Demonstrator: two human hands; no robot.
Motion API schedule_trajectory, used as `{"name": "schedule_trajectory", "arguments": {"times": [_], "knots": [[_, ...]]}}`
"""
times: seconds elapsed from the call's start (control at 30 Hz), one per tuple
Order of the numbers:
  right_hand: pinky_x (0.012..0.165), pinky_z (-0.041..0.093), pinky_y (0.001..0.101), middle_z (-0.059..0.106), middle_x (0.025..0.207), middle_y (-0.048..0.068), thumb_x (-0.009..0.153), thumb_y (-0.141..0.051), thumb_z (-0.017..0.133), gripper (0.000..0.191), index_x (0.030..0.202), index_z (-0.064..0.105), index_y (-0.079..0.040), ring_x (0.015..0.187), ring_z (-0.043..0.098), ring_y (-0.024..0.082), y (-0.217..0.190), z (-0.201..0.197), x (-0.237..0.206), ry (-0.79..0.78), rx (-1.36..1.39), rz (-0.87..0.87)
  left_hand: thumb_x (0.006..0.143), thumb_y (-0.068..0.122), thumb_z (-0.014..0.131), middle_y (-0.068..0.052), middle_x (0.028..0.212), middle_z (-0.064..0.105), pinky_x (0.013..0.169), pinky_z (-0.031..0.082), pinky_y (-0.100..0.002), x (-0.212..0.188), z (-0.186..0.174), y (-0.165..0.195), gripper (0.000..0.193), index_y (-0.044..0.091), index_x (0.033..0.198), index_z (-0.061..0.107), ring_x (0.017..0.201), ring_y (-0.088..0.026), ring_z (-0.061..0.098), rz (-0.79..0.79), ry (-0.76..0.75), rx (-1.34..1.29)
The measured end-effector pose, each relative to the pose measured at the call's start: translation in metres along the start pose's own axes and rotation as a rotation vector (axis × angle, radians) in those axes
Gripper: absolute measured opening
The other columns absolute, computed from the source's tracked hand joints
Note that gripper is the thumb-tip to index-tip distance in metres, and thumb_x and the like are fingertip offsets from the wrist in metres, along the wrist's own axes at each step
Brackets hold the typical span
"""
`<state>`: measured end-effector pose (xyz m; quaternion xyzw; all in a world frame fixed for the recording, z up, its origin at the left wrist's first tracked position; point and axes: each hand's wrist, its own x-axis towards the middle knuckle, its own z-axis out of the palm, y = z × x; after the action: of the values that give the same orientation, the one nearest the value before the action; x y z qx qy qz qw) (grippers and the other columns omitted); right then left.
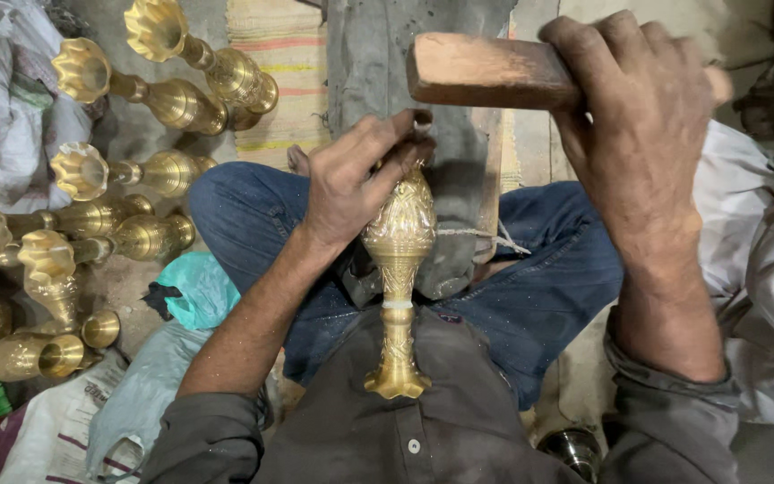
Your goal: The person sits cross-legged on the floor with a brass vase held against a sandbag on their lap. They hold a chisel against the vase's surface and repeatedly strike it with a wooden mallet, repositioning the chisel to chase engraved patterns around the vase body.
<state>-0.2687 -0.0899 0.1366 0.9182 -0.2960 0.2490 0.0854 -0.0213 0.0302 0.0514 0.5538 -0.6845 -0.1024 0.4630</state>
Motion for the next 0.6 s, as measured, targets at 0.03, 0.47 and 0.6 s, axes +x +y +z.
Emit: {"name": "schedule_trajectory", "arguments": {"times": [0.03,0.47,0.6], "knots": [[0.08,0.044,0.0399,0.061,0.095,0.007,0.094,-0.01,0.081,0.031,0.12,0.066,-0.008,0.09,0.06,0.026,0.002,-0.002,0.002,0.009,-0.063,-0.023,0.097,0.01,0.084,-0.007,0.104,0.073,0.072,0.062,-0.028,0.001,0.0,0.001,0.039,0.006,0.132,0.065,0.089,-0.016,0.075,-0.015,-0.001,-0.019],[0.085,0.043,0.0375,0.062,0.096,0.004,0.081,-0.01,0.076,0.027,0.103,0.06,-0.008,0.093,0.062,0.023,0.012,0.001,-0.008,-0.081,-0.088,-0.059,0.098,0.013,0.082,-0.006,0.103,0.075,0.073,0.065,-0.027,0.003,0.002,0.001,0.039,0.005,0.132,0.065,0.09,-0.014,0.076,-0.089,-0.03,-0.023],[0.082,0.046,0.0391,0.062,0.095,0.008,0.081,-0.007,0.075,0.03,0.106,0.059,-0.006,0.092,0.063,0.026,0.013,0.002,-0.011,-0.068,0.02,0.014,0.1,0.013,0.082,-0.006,0.103,0.074,0.073,0.064,-0.027,0.003,0.002,-0.002,0.037,0.007,0.132,0.065,0.089,-0.013,0.075,-0.043,-0.038,0.005]]}}
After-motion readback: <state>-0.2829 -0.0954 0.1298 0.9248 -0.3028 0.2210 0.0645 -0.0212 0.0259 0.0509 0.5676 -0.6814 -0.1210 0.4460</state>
